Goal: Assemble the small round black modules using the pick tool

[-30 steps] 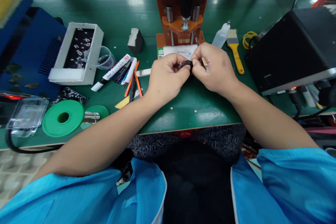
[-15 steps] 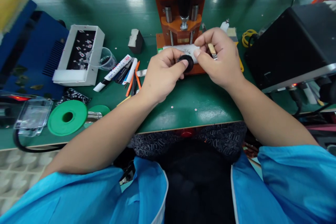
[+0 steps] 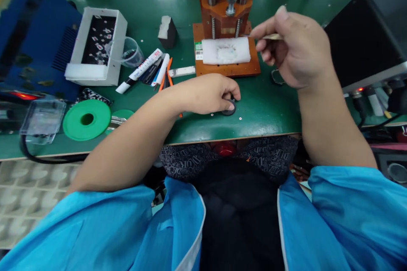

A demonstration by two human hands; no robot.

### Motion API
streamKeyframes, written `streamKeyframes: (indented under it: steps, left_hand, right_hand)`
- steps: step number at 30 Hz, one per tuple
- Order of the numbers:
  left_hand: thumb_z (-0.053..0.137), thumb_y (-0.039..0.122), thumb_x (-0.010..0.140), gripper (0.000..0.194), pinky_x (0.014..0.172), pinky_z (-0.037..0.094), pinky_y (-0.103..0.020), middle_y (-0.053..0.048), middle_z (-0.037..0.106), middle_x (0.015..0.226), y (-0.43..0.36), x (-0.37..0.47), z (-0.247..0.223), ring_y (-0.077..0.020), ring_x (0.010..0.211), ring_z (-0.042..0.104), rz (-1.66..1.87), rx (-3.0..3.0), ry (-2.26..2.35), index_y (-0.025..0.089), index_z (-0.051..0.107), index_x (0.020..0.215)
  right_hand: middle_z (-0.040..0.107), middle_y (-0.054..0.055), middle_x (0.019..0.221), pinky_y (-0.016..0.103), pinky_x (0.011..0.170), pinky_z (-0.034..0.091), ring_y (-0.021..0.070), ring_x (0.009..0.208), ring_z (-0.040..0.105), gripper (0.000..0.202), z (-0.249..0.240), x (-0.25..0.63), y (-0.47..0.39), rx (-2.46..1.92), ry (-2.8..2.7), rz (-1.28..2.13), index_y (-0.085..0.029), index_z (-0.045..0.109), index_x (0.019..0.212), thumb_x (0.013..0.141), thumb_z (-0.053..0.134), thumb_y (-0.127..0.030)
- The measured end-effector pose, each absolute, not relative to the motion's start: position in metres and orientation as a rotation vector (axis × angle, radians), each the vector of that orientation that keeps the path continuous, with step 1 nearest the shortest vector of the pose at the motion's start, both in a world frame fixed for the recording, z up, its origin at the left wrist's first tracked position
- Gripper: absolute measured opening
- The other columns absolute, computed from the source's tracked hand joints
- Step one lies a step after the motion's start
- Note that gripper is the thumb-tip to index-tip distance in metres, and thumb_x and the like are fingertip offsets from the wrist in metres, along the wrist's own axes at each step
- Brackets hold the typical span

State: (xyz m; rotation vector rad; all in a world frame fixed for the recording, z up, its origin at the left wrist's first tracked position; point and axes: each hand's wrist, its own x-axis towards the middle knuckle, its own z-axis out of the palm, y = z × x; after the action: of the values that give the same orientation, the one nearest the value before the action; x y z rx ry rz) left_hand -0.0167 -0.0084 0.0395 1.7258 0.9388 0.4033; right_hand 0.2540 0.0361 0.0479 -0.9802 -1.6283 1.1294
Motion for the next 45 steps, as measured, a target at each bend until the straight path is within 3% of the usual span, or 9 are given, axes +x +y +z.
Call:
streamKeyframes:
  steps: [5,8,10,17,21,25,28,33,45]
  left_hand:
    - [0.108,0.0,0.066,0.035,0.076,0.054,-0.037,0.004,0.071,0.067,-0.007,-0.013,0.03,-0.0226,0.063,0.072,0.368,1.791,1.007,0.029,0.091,0.075]
    - [0.109,-0.005,0.059,0.042,0.09,0.061,-0.04,0.005,0.062,0.066,-0.002,-0.012,0.014,-0.0305,0.082,0.083,0.6,1.622,1.101,0.028,0.088,0.076]
    - [0.109,-0.004,0.058,0.044,0.096,0.063,-0.042,0.004,0.062,0.068,0.001,-0.012,0.005,-0.0344,0.092,0.086,0.628,1.622,1.078,0.029,0.087,0.078]
    - [0.106,-0.008,0.067,0.038,0.104,0.064,-0.035,0.004,0.068,0.079,-0.008,-0.013,0.037,-0.0295,0.105,0.087,0.333,1.789,1.048,0.022,0.086,0.081]
    - [0.093,0.016,0.097,0.007,0.116,0.061,-0.04,0.003,0.076,0.099,-0.014,-0.01,0.061,-0.0281,0.122,0.088,0.038,2.11,1.113,0.017,0.093,0.104]
    - [0.092,0.042,0.098,0.038,0.108,0.061,-0.043,-0.003,0.092,0.129,-0.015,-0.013,0.073,-0.0335,0.125,0.085,-0.109,2.223,1.116,0.03,0.096,0.134]
    - [0.078,0.05,0.101,0.053,0.1,0.056,-0.047,-0.008,0.094,0.143,-0.018,-0.016,0.078,-0.0311,0.115,0.076,-0.2,2.294,1.127,0.026,0.093,0.147]
    - [0.079,0.075,0.103,0.062,0.104,0.055,-0.048,-0.005,0.097,0.131,-0.02,-0.016,0.077,-0.0347,0.122,0.075,-0.255,2.217,1.197,0.035,0.095,0.149]
    - [0.085,0.045,0.101,0.04,0.092,0.053,-0.045,-0.007,0.094,0.138,-0.023,-0.007,0.084,-0.031,0.111,0.077,-0.332,2.243,1.263,0.031,0.09,0.137]
  right_hand:
    - [0.1,0.008,0.117,0.028,0.055,0.053,0.0151,0.078,0.083,0.045,0.047,0.284,-0.025,-0.866,-1.603,1.369,-0.036,0.106,0.125,0.095,0.118,-0.066]
    - [0.098,0.003,0.109,0.031,0.059,0.061,0.019,0.077,0.085,0.015,0.036,0.292,-0.067,-0.967,-1.689,1.32,-0.039,0.101,0.124,0.11,0.105,-0.04]
    - [0.097,0.003,0.109,0.037,0.064,0.068,0.0237,0.08,0.087,0.031,0.03,0.291,-0.088,-1.041,-1.774,1.226,-0.04,0.096,0.138,0.108,0.099,-0.03]
    - [0.096,0.005,0.112,0.051,0.09,0.074,0.0326,0.101,0.09,0.033,0.027,0.273,-0.11,-1.081,-2.161,0.79,-0.04,0.099,0.125,0.109,0.077,-0.021]
    - [0.091,0.004,0.107,0.047,0.087,0.069,0.0297,0.1,0.086,0.045,0.025,0.268,-0.107,-1.013,-2.237,0.738,-0.039,0.1,0.127,0.108,0.069,-0.012]
    - [0.09,0.004,0.109,0.043,0.088,0.068,0.0272,0.102,0.087,0.038,0.025,0.267,-0.105,-0.994,-2.317,0.699,-0.035,0.099,0.127,0.114,0.071,-0.013]
    - [0.091,0.003,0.109,0.042,0.087,0.068,0.0272,0.102,0.087,0.029,0.025,0.268,-0.103,-0.997,-2.342,0.669,-0.036,0.098,0.125,0.118,0.077,-0.019]
    - [0.09,0.004,0.108,0.04,0.082,0.065,0.0269,0.1,0.087,0.029,0.022,0.265,-0.1,-0.971,-2.36,0.611,-0.036,0.098,0.126,0.119,0.077,-0.019]
    - [0.087,0.004,0.106,0.039,0.078,0.062,0.0248,0.096,0.084,0.028,0.021,0.262,-0.096,-0.962,-2.348,0.588,-0.034,0.099,0.119,0.116,0.077,-0.017]
